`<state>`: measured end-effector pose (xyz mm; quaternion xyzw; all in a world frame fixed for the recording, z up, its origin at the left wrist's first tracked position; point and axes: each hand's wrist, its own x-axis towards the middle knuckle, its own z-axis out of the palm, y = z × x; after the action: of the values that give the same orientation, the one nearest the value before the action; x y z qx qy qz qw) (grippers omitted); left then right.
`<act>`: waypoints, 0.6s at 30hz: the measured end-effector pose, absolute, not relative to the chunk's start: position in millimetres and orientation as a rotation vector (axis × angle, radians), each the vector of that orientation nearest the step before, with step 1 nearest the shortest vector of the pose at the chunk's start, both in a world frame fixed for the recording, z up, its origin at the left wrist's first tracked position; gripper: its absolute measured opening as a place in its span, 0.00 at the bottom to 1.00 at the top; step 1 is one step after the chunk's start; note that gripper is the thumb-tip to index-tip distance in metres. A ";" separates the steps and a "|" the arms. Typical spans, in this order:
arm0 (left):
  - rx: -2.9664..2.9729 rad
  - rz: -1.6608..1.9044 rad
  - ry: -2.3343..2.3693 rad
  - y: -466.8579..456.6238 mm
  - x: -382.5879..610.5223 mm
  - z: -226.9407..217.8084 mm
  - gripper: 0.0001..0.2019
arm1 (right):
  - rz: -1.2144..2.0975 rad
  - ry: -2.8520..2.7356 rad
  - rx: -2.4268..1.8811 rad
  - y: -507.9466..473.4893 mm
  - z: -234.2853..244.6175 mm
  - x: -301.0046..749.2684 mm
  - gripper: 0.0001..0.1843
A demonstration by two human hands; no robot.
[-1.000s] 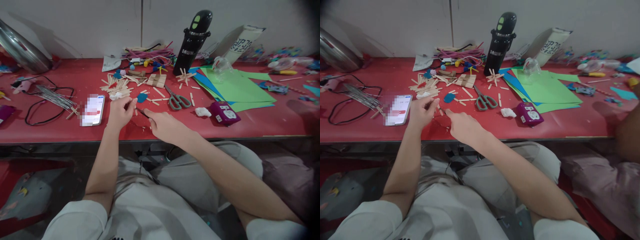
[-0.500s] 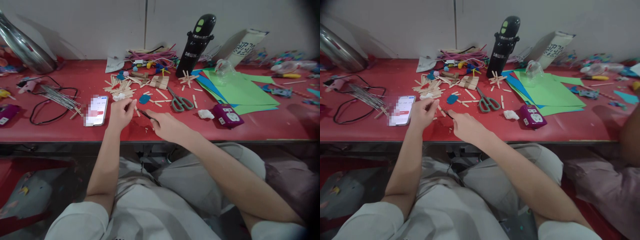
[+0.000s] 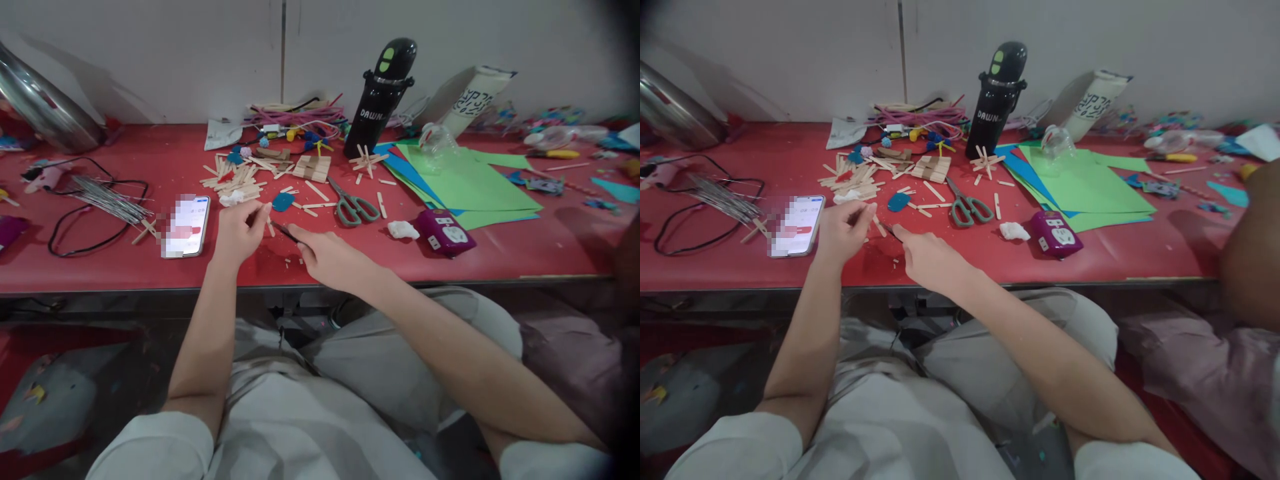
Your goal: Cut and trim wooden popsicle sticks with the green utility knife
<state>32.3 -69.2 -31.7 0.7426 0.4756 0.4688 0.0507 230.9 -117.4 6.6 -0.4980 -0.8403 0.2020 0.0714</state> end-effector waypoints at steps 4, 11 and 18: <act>2.265 1.422 1.446 -68.3 32.6 -32.4 0.17 | 0.459 -2.619 -1.596 -120.6 11.9 226.9 0.34; 2.291 1.394 1.392 -70.9 37.0 -31.5 0.18 | 0.584 -2.560 -1.452 -117.6 16.5 234.9 0.28; 2.243 1.475 1.439 -73.3 41.6 -31.4 0.19 | 0.515 -2.532 -1.496 -119.2 3.1 236.6 0.29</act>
<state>41.6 -73.3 -31.4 0.7356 0.4719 0.4837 0.0481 236.6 -119.2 3.1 -0.4995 -0.8455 0.1718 0.0777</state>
